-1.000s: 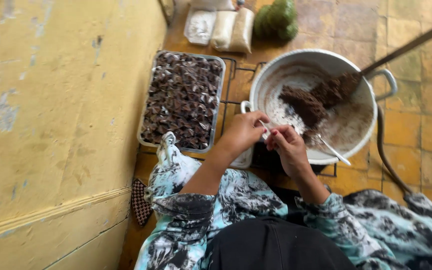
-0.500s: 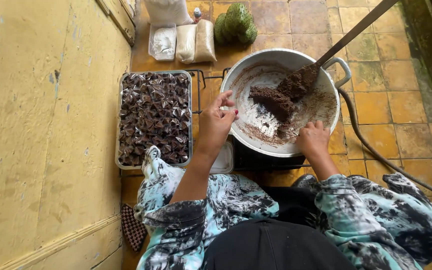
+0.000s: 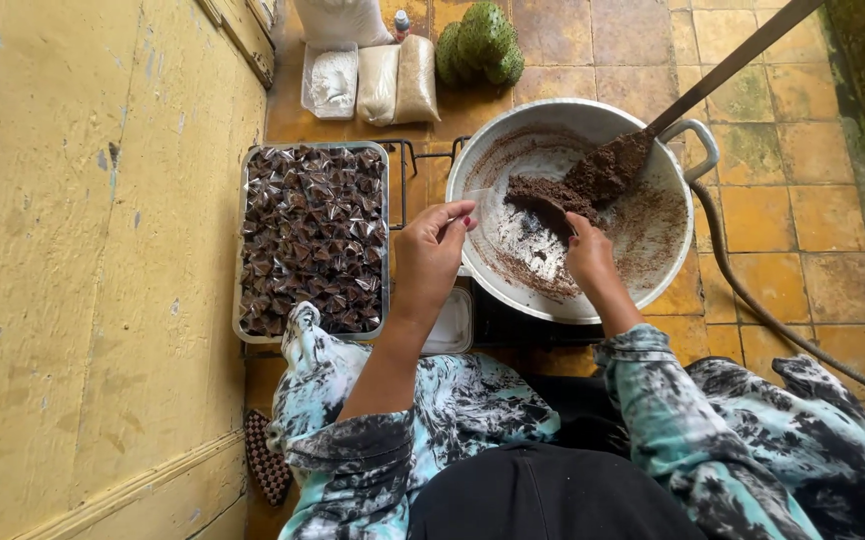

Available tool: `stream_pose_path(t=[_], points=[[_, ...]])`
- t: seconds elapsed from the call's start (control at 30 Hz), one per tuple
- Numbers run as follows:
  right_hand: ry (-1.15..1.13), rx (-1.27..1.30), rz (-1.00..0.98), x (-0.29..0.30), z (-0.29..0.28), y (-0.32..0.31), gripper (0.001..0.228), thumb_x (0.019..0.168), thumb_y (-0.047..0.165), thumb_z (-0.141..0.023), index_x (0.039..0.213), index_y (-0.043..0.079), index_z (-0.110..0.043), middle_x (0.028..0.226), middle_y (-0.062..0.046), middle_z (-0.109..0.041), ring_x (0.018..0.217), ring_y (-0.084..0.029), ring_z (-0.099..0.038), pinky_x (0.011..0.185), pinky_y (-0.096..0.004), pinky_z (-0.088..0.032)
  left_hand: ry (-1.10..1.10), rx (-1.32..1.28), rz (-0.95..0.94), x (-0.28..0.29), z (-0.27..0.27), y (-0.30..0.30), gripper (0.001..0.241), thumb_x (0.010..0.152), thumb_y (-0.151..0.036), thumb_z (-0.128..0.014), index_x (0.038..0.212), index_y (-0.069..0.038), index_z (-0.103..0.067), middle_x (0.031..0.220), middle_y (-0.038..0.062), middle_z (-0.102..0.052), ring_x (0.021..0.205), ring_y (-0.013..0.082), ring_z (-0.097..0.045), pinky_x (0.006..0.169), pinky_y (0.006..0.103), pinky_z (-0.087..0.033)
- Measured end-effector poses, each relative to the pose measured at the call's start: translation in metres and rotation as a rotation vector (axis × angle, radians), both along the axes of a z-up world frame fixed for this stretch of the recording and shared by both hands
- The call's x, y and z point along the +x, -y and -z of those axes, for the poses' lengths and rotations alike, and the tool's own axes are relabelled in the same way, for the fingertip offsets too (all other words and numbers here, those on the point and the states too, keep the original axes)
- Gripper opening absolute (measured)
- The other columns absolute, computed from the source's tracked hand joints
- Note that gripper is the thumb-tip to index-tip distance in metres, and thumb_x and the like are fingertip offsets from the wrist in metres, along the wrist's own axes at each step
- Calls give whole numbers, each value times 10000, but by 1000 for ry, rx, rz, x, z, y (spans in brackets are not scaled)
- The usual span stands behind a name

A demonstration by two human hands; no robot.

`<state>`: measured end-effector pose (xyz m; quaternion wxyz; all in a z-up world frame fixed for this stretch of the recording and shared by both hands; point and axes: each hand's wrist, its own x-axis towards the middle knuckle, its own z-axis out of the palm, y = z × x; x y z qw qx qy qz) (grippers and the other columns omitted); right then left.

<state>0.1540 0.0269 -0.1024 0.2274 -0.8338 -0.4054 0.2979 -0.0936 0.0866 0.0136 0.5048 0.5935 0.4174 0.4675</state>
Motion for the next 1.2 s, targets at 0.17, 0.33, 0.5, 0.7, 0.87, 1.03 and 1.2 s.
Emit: stream_pose_path(t=[0.17,0.33,0.5,0.7,0.87,1.03,1.2], points=[[-11,6,25,-20,3,-14,516,1036,-57,-390,1537,45,-464,1271,-315,-556,1027,-361,-643,832,-458,-546,24,31,7,-2,2,-2,204,963,31,-618,1118,15,-750,1008,195,-720,909,283,-766,790,364,-635],[23,24,23,-25,10,-22,536,1019,-114,-378,1538,-3,-456,1237,-319,-553,968,-328,-617,788,-418,-527,-5,53,10,-4,-3,-3,197,973,15,-621,1115,-7,-755,996,166,-733,901,269,-774,781,343,-640],[29,2,15,-12,41,-25,586,987,-143,-371,1547,10,-452,1252,-321,-555,909,-293,-601,759,-388,-513,15,61,1,-3,-10,-3,194,968,30,-614,1095,1,-758,990,182,-728,885,284,-771,766,355,-638],[29,-12,-26,-7,51,-22,612,974,-146,-382,1549,46,-467,1242,-309,-569,927,-324,-628,759,-409,-521,13,74,-4,3,-7,-3,184,968,24,-619,1074,-14,-764,999,171,-735,878,271,-774,763,351,-642],[30,-24,-80,-20,8,-16,610,970,-134,-394,1538,65,-493,1228,-309,-592,942,-361,-648,769,-458,-531,14,110,0,7,-3,-5,203,962,48,-602,1070,-10,-765,975,162,-736,865,274,-773,766,368,-633],[-34,-54,-86,-18,8,-15,634,958,-100,-399,1536,133,-511,1277,-323,-598,1057,-454,-649,878,-518,-540,27,130,-16,10,1,-6,231,942,82,-597,1051,-19,-773,925,136,-740,841,252,-777,758,351,-629],[79,-74,-135,21,84,-28,594,971,-63,-422,1528,118,-520,1264,-356,-598,1191,-558,-579,984,-612,-487,19,161,-50,10,4,-4,228,939,65,-605,1024,-56,-778,921,117,-742,851,243,-776,757,332,-623]])
